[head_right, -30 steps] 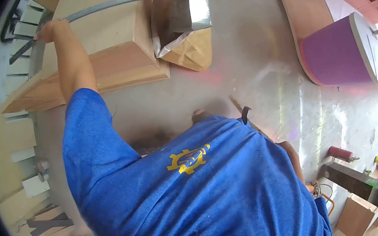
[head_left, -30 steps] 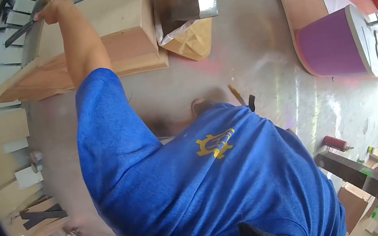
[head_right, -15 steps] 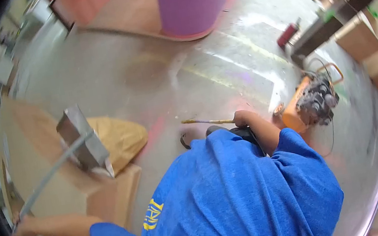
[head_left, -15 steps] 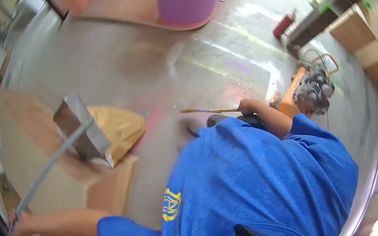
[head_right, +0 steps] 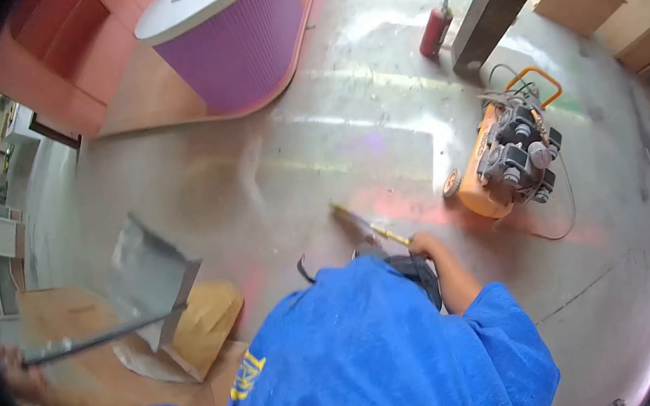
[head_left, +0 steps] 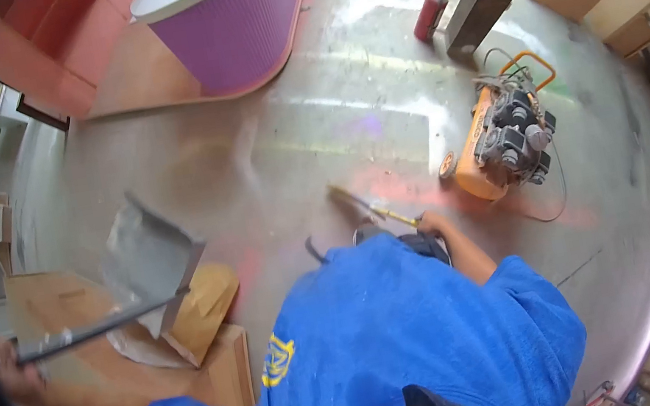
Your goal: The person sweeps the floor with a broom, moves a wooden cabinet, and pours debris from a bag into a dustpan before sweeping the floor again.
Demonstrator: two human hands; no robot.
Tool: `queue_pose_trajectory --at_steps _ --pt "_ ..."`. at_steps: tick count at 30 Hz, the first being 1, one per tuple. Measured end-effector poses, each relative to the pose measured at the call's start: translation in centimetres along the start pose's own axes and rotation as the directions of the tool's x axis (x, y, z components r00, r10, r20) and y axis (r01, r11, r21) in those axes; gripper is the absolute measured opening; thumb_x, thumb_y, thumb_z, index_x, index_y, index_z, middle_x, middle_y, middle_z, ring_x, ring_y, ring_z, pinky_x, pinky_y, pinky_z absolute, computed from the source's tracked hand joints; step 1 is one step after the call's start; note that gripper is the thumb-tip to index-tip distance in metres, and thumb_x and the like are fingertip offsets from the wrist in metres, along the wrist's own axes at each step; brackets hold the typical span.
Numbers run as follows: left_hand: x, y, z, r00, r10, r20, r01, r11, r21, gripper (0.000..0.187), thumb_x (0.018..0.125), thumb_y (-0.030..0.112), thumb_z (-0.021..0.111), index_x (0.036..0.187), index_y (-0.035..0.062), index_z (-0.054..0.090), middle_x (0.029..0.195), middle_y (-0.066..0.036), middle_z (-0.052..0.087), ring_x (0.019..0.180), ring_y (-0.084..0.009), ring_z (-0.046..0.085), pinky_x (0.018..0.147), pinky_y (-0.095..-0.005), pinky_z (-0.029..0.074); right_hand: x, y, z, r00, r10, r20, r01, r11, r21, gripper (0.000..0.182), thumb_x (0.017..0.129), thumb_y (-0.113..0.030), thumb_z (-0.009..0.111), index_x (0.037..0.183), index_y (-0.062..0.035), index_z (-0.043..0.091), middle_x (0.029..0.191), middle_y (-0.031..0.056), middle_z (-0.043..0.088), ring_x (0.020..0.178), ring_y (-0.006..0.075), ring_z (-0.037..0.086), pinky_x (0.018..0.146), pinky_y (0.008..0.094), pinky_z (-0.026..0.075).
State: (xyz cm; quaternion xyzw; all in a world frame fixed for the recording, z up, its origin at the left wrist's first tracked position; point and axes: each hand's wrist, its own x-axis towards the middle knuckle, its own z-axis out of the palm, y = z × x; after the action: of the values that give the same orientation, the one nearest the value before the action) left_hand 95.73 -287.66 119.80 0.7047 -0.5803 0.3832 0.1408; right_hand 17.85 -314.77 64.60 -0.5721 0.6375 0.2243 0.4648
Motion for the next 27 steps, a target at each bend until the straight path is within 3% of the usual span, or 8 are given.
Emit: queue_pose_trajectory --at_steps 5,8,9,12,17,22,23,27 --pt "3.0 14.5 25.0 0.996 0.082 -0.029 -0.087 0.904 -0.418 0.020 0.083 0.011 0.045 0.095 -0.0023 0.054 0.106 -0.010 0.045 0.076 -0.0141 0.051 0.070 -0.0259 0.045 0.2 2.6 -9.0 0.996 0.073 -0.055 -0.060 0.976 0.212 0.025 0.067 -0.011 0.054 0.089 -0.0012 0.060 0.059 0.0116 0.057 0.043 0.0201 0.052 0.037 0.0321 0.041" --pt "6.2 34.0 32.9 0.840 -0.344 0.419 0.490 0.150 -0.859 0.010 0.085 0.005 0.048 0.086 0.0103 0.057 0.066 0.001 0.051 0.056 -0.0067 0.049 0.050 -0.0220 0.042 1.6 3.8 -13.4 0.997 0.065 -0.049 -0.051 0.966 0.254 0.031 0.070 -0.011 0.058 0.100 -0.0028 0.058 0.059 0.0087 0.058 0.043 0.0161 0.051 0.036 0.0303 0.041" --pt "7.2 38.7 35.1 0.818 -0.322 0.477 0.534 0.115 -0.838 0.016 0.085 0.006 0.051 0.069 0.0091 0.050 0.055 0.003 0.046 0.048 -0.0067 0.045 0.043 -0.0235 0.038 2.1 4.2 -14.9 0.996 0.069 -0.056 -0.051 0.960 0.275 0.035 0.072 -0.011 0.060 0.105 -0.0035 0.057 0.059 0.0077 0.058 0.043 0.0145 0.051 0.036 0.0296 0.040" --pt "6.6 47.5 44.3 0.721 -0.237 0.652 0.693 0.212 -0.689 0.032 0.084 0.015 0.055 0.055 0.0065 0.047 0.052 -0.001 0.046 0.050 -0.0089 0.046 0.047 -0.0246 0.036 2.9 4.4 -18.9 0.989 0.076 -0.130 -0.020 0.923 0.383 0.021 0.071 -0.013 0.056 0.089 -0.0022 0.059 0.058 0.0085 0.057 0.043 0.0170 0.051 0.038 0.0303 0.041" --pt "7.8 57.6 56.5 0.612 -0.053 0.789 0.757 0.327 -0.565 0.035 0.080 0.023 0.062 0.055 0.0026 0.049 0.053 -0.003 0.049 0.053 -0.0098 0.048 0.051 -0.0253 0.038 5.7 5.6 -26.6 0.969 0.100 -0.226 0.031 0.858 0.513 0.026 0.072 -0.013 0.057 0.096 -0.0035 0.060 0.056 0.0071 0.054 0.043 0.0145 0.050 0.038 0.0294 0.041" --pt "10.4 64.8 66.3 0.610 0.014 0.792 0.770 0.227 -0.597 0.033 0.081 0.021 0.061 0.056 0.0020 0.051 0.055 -0.002 0.051 0.055 -0.0092 0.048 0.052 -0.0246 0.038 9.2 5.8 -34.1 0.940 0.138 -0.311 0.041 0.862 0.506 0.026 0.072 -0.015 0.059 0.096 -0.0049 0.060 0.055 0.0048 0.053 0.041 0.0130 0.049 0.038 0.0285 0.040" --pt "10.7 65.7 67.5 0.599 0.029 0.800 0.776 0.224 -0.589 0.032 0.081 0.021 0.061 0.057 0.0021 0.051 0.055 -0.001 0.051 0.055 -0.0090 0.048 0.052 -0.0244 0.038 9.6 4.9 -36.5 0.953 0.240 -0.184 -0.108 0.837 0.536 0.043 0.070 -0.012 0.062 0.113 -0.0091 0.056 0.064 0.0089 0.058 0.049 0.0147 0.053 0.044 0.0295 0.043" --pt "12.2 68.8 71.4 0.580 0.026 0.814 0.776 0.288 -0.562 0.027 0.080 0.018 0.061 0.060 0.0025 0.053 0.060 -0.001 0.052 0.061 -0.0086 0.048 0.058 -0.0239 0.039 11.8 2.0 -44.8 0.945 0.287 -0.160 -0.163 0.834 0.528 0.044 0.070 -0.012 0.061 0.113 -0.0084 0.056 0.062 0.0093 0.058 0.047 0.0153 0.052 0.044 0.0300 0.043"
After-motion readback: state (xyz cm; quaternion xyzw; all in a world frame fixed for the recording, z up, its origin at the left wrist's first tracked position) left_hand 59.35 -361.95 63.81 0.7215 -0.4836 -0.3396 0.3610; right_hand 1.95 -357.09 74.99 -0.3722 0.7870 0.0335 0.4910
